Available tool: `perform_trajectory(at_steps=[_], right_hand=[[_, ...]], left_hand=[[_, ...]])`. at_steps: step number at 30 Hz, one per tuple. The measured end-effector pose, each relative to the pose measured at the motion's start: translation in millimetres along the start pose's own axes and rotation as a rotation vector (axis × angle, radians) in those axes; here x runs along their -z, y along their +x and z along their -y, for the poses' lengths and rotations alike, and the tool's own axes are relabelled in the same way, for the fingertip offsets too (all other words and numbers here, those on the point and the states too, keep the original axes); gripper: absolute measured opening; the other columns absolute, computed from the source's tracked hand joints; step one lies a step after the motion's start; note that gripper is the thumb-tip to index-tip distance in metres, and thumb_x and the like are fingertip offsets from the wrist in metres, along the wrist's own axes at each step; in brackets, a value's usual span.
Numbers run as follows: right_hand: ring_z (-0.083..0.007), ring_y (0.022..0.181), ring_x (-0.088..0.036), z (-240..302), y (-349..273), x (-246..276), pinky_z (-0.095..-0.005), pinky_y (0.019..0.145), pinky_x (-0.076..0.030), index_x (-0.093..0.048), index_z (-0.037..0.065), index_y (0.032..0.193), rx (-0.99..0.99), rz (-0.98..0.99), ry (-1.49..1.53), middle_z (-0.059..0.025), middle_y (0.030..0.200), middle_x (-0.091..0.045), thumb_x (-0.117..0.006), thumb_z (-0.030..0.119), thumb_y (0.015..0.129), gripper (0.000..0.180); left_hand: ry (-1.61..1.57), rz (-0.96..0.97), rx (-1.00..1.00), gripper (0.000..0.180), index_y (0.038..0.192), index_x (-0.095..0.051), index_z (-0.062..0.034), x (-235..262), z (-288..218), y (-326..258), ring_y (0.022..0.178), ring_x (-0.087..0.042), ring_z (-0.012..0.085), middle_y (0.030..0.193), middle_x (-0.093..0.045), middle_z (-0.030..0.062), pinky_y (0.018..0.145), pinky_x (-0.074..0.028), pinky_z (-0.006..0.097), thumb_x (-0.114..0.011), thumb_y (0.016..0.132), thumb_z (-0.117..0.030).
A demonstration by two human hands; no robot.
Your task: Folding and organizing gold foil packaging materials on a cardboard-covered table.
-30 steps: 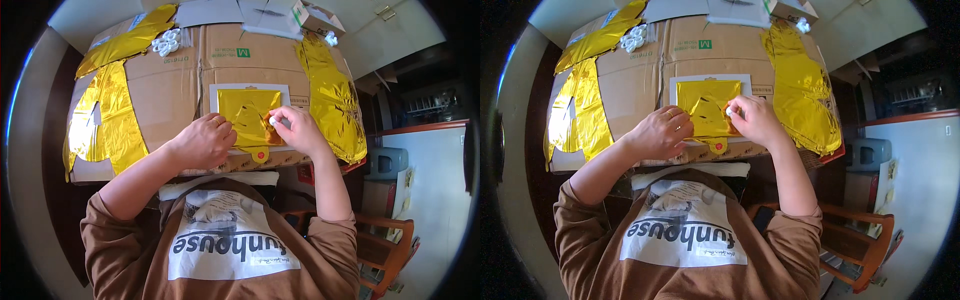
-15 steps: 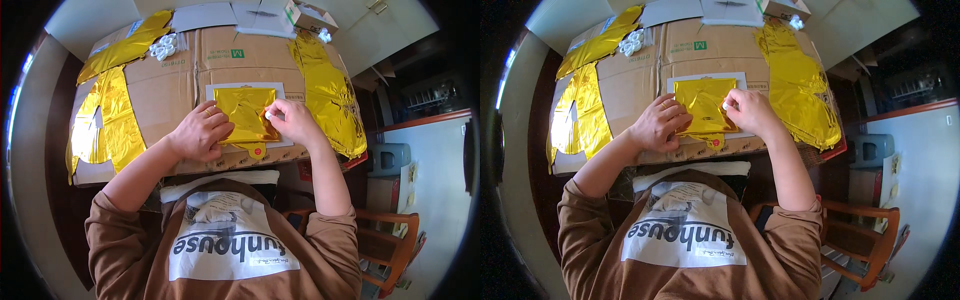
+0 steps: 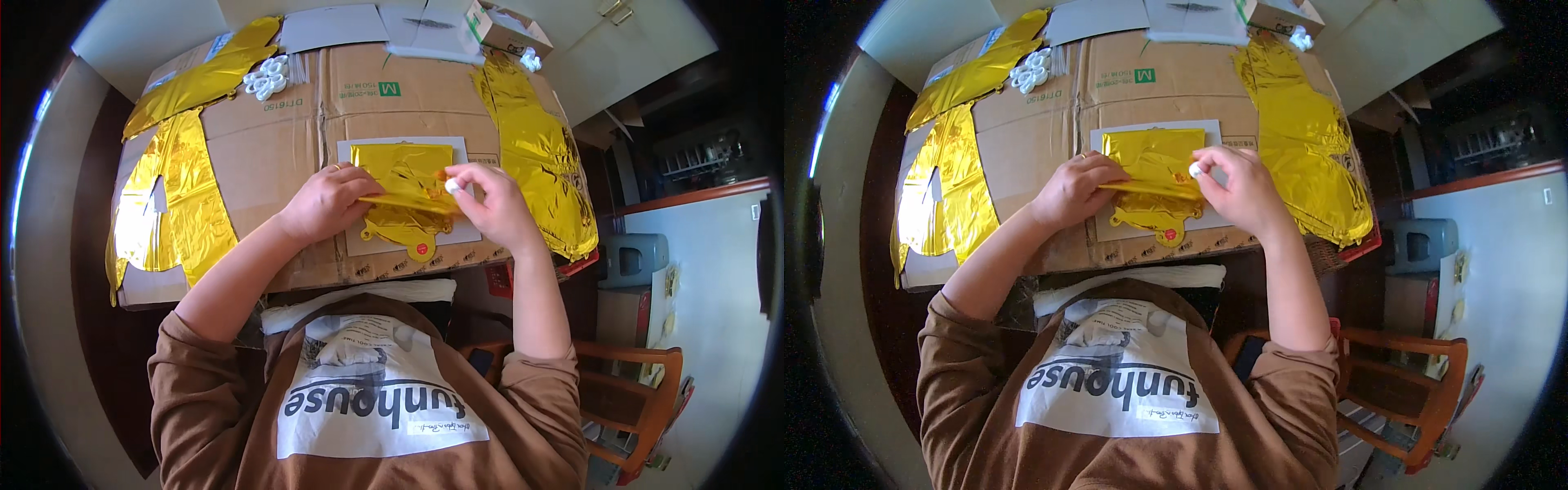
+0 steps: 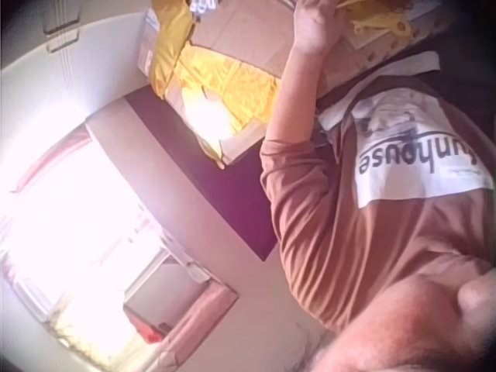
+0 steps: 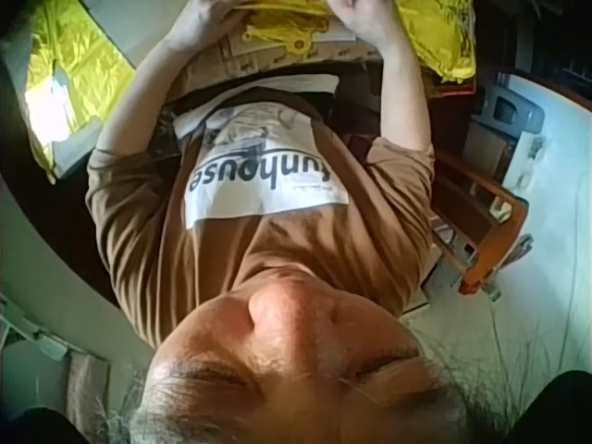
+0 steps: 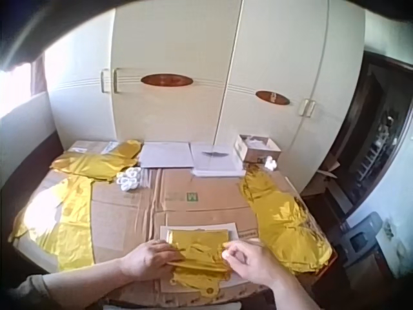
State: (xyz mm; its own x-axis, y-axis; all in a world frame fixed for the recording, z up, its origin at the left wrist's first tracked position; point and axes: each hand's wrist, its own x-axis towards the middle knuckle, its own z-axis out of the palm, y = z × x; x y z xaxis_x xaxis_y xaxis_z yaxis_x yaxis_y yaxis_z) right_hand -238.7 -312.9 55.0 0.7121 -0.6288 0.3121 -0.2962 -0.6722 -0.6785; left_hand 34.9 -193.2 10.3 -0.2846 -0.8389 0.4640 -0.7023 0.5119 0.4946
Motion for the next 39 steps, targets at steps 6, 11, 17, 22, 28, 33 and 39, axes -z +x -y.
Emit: perform_trajectory(at_steps=[6,11,17,22,28,33,39], right_hand=[[-0.0260,0.076,-0.067,62,-43,10,-0.0338,0.067,-0.053,-0.063,0.004,0.090,-0.036,0.133,0.007,-0.0085,0.087,-0.064,-0.070,0.006,0.085,0.009],[-0.0351,0.085,-0.069,53,-13,-25,-0.0440,0.073,-0.055,-0.063,0.004,0.103,-0.126,0.202,-0.196,-0.0143,0.096,-0.069,-0.067,0.015,0.090,0.018],[-0.0346,0.088,-0.071,55,-22,-22,-0.0454,0.079,-0.055,-0.064,0.005,0.119,-0.111,0.017,-0.392,-0.0141,0.101,-0.072,-0.069,0.017,0.089,0.032],[-0.0287,0.100,-0.067,52,-43,-27,-0.0412,0.091,-0.051,-0.067,0.002,0.114,0.166,0.130,-0.501,-0.0117,0.110,-0.070,-0.076,0.013,0.081,0.035],[-0.0283,0.099,-0.065,42,-37,-31,-0.0403,0.090,-0.051,-0.066,0.001,0.108,0.216,0.307,-0.555,-0.0114,0.108,-0.067,-0.074,0.011,0.076,0.034],[-0.0272,0.089,-0.064,33,-33,-37,-0.0394,0.083,-0.051,-0.068,0.003,0.097,0.288,0.280,-0.598,-0.0089,0.095,-0.064,-0.073,0.009,0.075,0.023],[-0.0284,0.091,-0.066,22,-24,-27,-0.0391,0.084,-0.051,-0.071,0.004,0.092,0.270,0.273,-0.468,-0.0079,0.101,-0.068,-0.075,0.012,0.077,0.017]], left_hand=[[-0.170,0.000,0.291,0.016,0.108,-0.071,0.0015,22,-11,21,0.093,-0.071,0.0338,0.100,-0.071,0.0168,0.085,-0.057,0.040,-0.065,0.094,-0.005],[-0.165,-0.067,0.289,0.018,0.108,-0.070,0.0025,22,-4,26,0.089,-0.070,0.0342,0.099,-0.071,0.0174,0.081,-0.056,0.040,-0.066,0.095,-0.008],[-0.161,-0.097,0.313,0.018,0.107,-0.070,0.0015,24,-7,29,0.088,-0.069,0.0377,0.098,-0.070,0.0180,0.080,-0.057,0.041,-0.067,0.095,-0.011],[-0.170,-0.082,0.321,0.018,0.106,-0.071,0.0015,22,-5,28,0.088,-0.069,0.0379,0.098,-0.071,0.0175,0.079,-0.057,0.041,-0.068,0.094,-0.011],[-0.139,-0.054,0.301,0.017,0.106,-0.069,0.0043,21,-6,29,0.088,-0.071,0.0335,0.099,-0.071,0.0176,0.080,-0.056,0.038,-0.067,0.095,-0.008],[-0.160,-0.068,0.307,0.018,0.107,-0.070,0.0027,20,-4,31,0.086,-0.070,0.0364,0.097,-0.071,0.0178,0.079,-0.057,0.040,-0.068,0.094,-0.010],[-0.141,-0.054,0.326,0.020,0.108,-0.070,0.0038,21,-2,32,0.087,-0.071,0.0341,0.098,-0.071,0.0178,0.079,-0.056,0.039,-0.068,0.095,-0.011]])
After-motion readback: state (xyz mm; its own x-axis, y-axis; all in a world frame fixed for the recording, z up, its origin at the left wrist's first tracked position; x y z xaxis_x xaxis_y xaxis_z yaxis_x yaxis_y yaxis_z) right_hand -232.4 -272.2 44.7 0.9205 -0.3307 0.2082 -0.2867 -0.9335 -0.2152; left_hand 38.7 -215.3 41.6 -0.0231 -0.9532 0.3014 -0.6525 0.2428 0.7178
